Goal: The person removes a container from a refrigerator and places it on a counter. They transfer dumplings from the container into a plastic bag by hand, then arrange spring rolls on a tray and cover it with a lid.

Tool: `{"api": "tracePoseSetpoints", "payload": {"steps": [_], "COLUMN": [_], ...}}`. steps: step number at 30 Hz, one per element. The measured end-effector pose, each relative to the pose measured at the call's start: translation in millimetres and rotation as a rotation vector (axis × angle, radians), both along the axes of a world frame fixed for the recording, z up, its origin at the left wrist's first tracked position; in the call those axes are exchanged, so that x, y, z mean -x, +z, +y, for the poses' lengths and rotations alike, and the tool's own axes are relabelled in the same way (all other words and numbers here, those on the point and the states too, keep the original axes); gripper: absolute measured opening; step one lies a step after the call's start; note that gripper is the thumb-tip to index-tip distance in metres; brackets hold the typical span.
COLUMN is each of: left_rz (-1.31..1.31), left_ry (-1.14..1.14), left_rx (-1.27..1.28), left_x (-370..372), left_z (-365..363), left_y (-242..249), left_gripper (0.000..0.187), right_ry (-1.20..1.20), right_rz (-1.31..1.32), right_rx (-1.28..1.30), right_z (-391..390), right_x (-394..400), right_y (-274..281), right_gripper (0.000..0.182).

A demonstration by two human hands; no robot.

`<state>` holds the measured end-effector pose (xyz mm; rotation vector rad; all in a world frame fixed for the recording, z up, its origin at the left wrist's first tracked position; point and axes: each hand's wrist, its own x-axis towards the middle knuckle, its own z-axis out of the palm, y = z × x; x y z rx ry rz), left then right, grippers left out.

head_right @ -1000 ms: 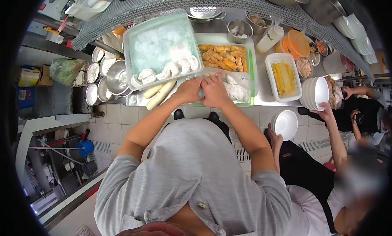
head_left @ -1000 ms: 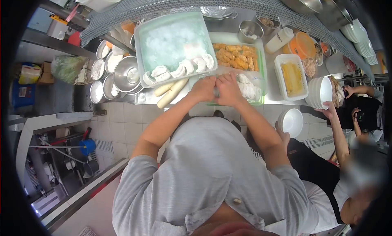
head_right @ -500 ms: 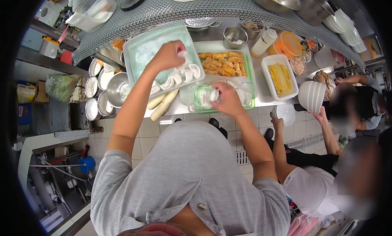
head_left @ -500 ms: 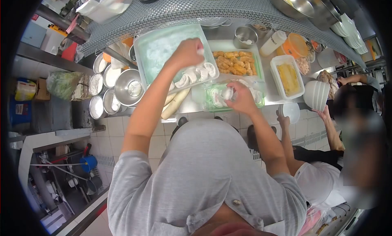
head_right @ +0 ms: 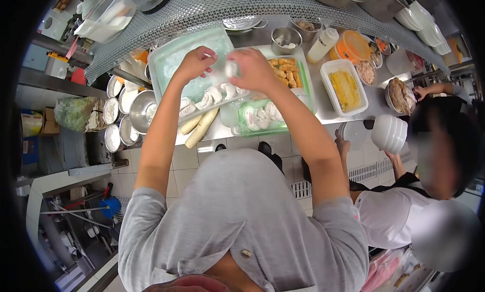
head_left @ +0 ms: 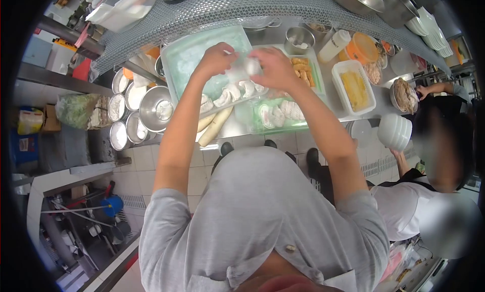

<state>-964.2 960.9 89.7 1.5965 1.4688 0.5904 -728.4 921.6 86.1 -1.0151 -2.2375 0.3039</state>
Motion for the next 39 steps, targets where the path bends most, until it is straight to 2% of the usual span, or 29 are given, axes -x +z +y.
{"api": "tracePoseSetpoints", "payload": {"steps": [1, 3, 5, 6, 7, 10, 12, 13, 14, 17, 19, 22, 23, 25, 28, 30, 32, 35, 39], "left_rz": [-0.031, -0.103, -0.182, -0.106, -0.03, 0.13, 0.201, 0.225, 0.17, 0.048, 0.031, 0.032, 0.089, 0.2, -0.089, -0.074, 0.079, 0.366, 0.468], "left_ry": [-0.007, 0.004, 0.038, 0.037, 0.037, -0.02, -0.063, -0.069, -0.068, -0.092, -0.138, -0.145, -0.119, -0.061, -0.205, -0.412, -0.507, -0.485, -0.405], "left_rx": [0.024, 0.046, 0.056, 0.009, -0.045, -0.165, -0.267, -0.3, -0.228, -0.043, 0.033, 0.024, -0.114, -0.385, -0.197, -0.122, -0.074, -0.233, -0.205], "left_x": [4.1, 12.4, 14.1, 11.7, 8.0, 7.4, 9.7, 9.2, 7.8, 3.6, 2.9, 1.3, 2.4, 5.6, -7.0, -22.5, -46.7, -70.4, -92.4], "left_z": [-2.3, -1.6, -2.3, -6.1, -9.2, -8.6, -3.1, -0.7, -2.2, -3.1, -2.1, -6.2, -10.0, -23.6, -80.7, -117.3, -139.8, -144.0, -141.3], "left_y": [-2.4, -13.2, -30.5, -37.5, -35.0, -43.5, -59.9, -61.3, -56.0, -43.2, -38.5, -26.1, -21.8, -13.1, 22.0, 9.5, -14.5, -84.2, -102.8], "left_gripper": [0.043, 0.044, 0.047, 0.049, 0.052, 0.056, 0.053, 0.053, 0.052, 0.051, 0.05, 0.049, 0.048, 0.047, 0.044, 0.041, 0.046, 0.052, 0.048], "right_ry": [0.048, 0.11, 0.121, 0.128, 0.144, -0.05, -0.216, -0.218, -0.224, -0.19, -0.102, -0.016, 0.011, 0.085, 0.144, 0.146, 0.131, 0.064, 0.029], "right_rz": [-0.068, -0.244, -0.243, -0.243, -0.152, 0.093, -0.123, -0.183, -0.243, -0.274, -0.401, -0.586, -0.649, -0.708, -0.756, -0.717, -0.622, -0.491, -0.558], "right_rx": [-0.025, 0.088, 0.054, 0.039, -0.002, -0.054, 0.395, 0.432, 0.474, 0.262, 0.241, 0.339, 0.395, 0.343, 0.241, 0.197, 0.186, 0.233, 0.212], "right_z": [14.2, 37.1, 52.4, 53.5, 47.3, -6.4, -46.6, -68.3, -87.2, -113.3, -114.2, -107.9, -103.9, -95.7, -87.9, -85.0, -82.4, -81.6, -85.7], "right_x": [15.5, 41.4, 51.3, 51.5, 48.8, 11.5, -23.3, -37.0, -44.6, -46.3, -46.3, -43.5, -42.4, -42.1, -46.0, -47.8, -48.5, -46.9, -45.2], "right_y": [5.3, 5.8, -8.9, -19.5, -13.3, 6.5, -1.4, -10.7, -22.8, -58.3, -69.8, -75.5, -75.3, -72.7, -83.0, -86.1, -83.8, -88.6, -85.4], "right_gripper": [0.048, 0.048, 0.046, 0.045, 0.038, 0.035, 0.035, 0.036, 0.036, 0.038, 0.039, 0.047, 0.05, 0.042, 0.04, 0.041, 0.043, 0.046, 0.049]}}
